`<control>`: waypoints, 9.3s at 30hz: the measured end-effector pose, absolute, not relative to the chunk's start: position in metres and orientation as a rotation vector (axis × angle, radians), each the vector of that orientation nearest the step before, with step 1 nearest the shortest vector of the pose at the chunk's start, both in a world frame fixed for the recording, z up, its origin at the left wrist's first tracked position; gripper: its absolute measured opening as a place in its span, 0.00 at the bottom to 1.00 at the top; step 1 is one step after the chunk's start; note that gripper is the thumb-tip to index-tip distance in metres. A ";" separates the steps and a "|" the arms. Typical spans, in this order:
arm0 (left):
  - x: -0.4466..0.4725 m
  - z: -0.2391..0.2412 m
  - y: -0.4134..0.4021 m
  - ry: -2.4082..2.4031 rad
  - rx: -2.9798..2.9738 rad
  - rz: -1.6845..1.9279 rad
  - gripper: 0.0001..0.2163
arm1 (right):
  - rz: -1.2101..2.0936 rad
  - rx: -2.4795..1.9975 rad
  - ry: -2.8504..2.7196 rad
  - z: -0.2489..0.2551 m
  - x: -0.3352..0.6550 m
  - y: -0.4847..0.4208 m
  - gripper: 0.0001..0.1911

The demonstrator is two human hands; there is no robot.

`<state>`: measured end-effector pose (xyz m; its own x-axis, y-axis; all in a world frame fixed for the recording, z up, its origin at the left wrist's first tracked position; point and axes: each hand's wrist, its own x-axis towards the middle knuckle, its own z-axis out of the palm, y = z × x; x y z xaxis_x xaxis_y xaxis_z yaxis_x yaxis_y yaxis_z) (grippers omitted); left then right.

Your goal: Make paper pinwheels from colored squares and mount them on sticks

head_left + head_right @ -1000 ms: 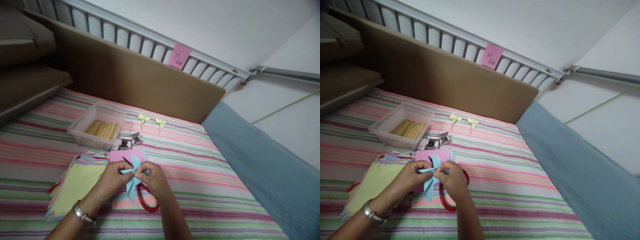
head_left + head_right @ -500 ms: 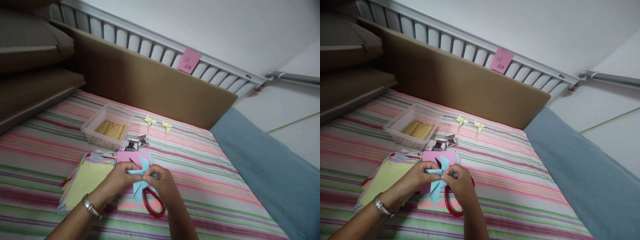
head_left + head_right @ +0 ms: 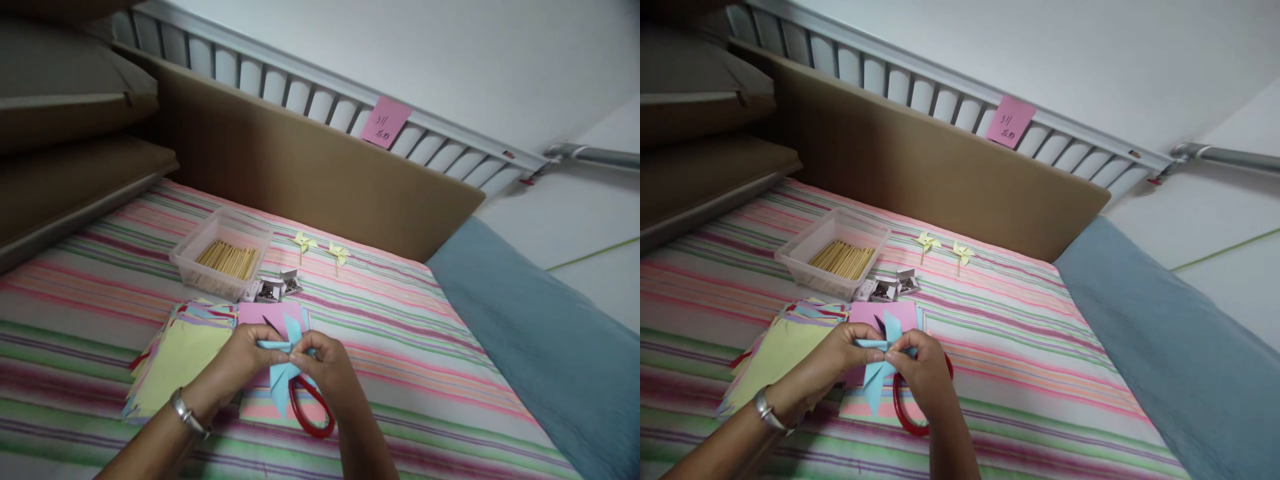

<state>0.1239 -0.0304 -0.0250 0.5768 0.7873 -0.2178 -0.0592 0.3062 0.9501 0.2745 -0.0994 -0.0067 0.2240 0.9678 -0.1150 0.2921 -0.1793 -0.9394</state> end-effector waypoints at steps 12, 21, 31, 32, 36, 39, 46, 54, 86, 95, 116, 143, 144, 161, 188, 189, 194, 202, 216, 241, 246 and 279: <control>0.124 -0.021 -0.031 0.791 1.088 0.640 0.06 | 1.015 -1.604 -1.214 -0.010 0.275 -0.099 0.04; 0.120 -0.027 -0.027 0.703 1.089 0.631 0.07 | 0.922 -1.656 -1.233 -0.005 0.270 -0.100 0.03; 0.122 -0.030 -0.023 0.730 1.189 0.613 0.06 | 0.731 -1.668 -1.314 0.005 0.259 -0.104 0.09; 0.122 -0.029 -0.023 0.738 1.200 0.612 0.06 | 0.721 -1.671 -1.328 0.006 0.259 -0.105 0.11; 0.120 -0.028 -0.022 0.782 1.203 0.633 0.05 | 0.714 -1.655 -1.302 0.006 0.260 -0.106 0.25; 0.118 -0.025 -0.022 0.792 1.199 0.658 0.05 | 0.688 -1.652 -1.254 0.004 0.262 -0.105 0.28; 0.112 -0.010 -0.040 0.772 1.219 0.725 0.05 | 0.695 -1.729 -1.388 0.008 0.256 -0.109 0.05; 0.079 -0.003 -0.091 0.738 1.380 0.745 0.06 | 0.643 -1.667 -1.487 0.029 0.236 -0.153 0.05; 0.002 0.039 -0.185 0.912 1.247 1.196 0.06 | 0.451 -1.411 -1.270 0.069 0.142 -0.237 0.09; -0.001 0.055 -0.200 0.864 1.614 1.377 0.02 | 0.443 -1.459 -1.281 0.077 0.136 -0.249 0.11; 0.003 0.060 -0.211 0.782 1.969 1.372 0.05 | 0.534 -1.488 -1.233 0.090 0.140 -0.257 0.05; 0.024 0.053 -0.214 0.633 0.847 0.910 0.07 | 1.144 -1.145 -0.903 0.054 0.156 -0.254 0.13; 0.024 0.053 -0.214 0.637 0.856 0.897 0.07 | 1.147 -1.147 -0.890 0.053 0.157 -0.254 0.13; 0.022 0.038 -0.213 0.643 1.023 0.917 0.18 | 1.156 -1.107 -0.673 0.049 0.160 -0.253 0.11; 0.003 0.048 -0.216 0.927 1.793 1.350 0.15 | 1.141 -1.066 -0.634 0.051 0.152 -0.255 0.14; 0.001 0.051 -0.211 0.913 1.781 1.363 0.15 | 1.156 -1.076 -0.641 0.050 0.152 -0.256 0.15; -0.006 0.060 -0.187 0.754 1.866 1.226 0.09 | 1.236 -1.121 -0.687 0.049 0.148 -0.262 0.13; -0.006 0.058 -0.185 0.693 2.206 1.088 0.07 | 1.376 -1.196 -0.719 0.056 0.142 -0.267 0.16; -0.004 0.049 -0.188 0.841 1.811 1.241 0.10 | 1.308 -1.162 -0.733 0.058 0.147 -0.258 0.13; 0.021 0.017 -0.218 0.591 0.748 0.730 0.07 | 1.252 -1.221 -0.692 0.024 0.148 -0.256 0.19; 0.030 -0.001 -0.204 0.656 0.725 0.727 0.10 | 1.266 -1.186 -0.801 0.013 0.162 -0.245 0.17; 0.011 0.033 0.035 0.638 0.161 1.585 0.09 | 0.272 -1.826 -1.601 0.022 0.246 0.019 0.12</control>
<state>0.0113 0.0352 0.0330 -0.1345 0.9539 -0.2685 -0.8740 0.0135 0.4857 0.2458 0.0194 0.0224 0.2199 0.9362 0.2742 0.7931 -0.0079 -0.6091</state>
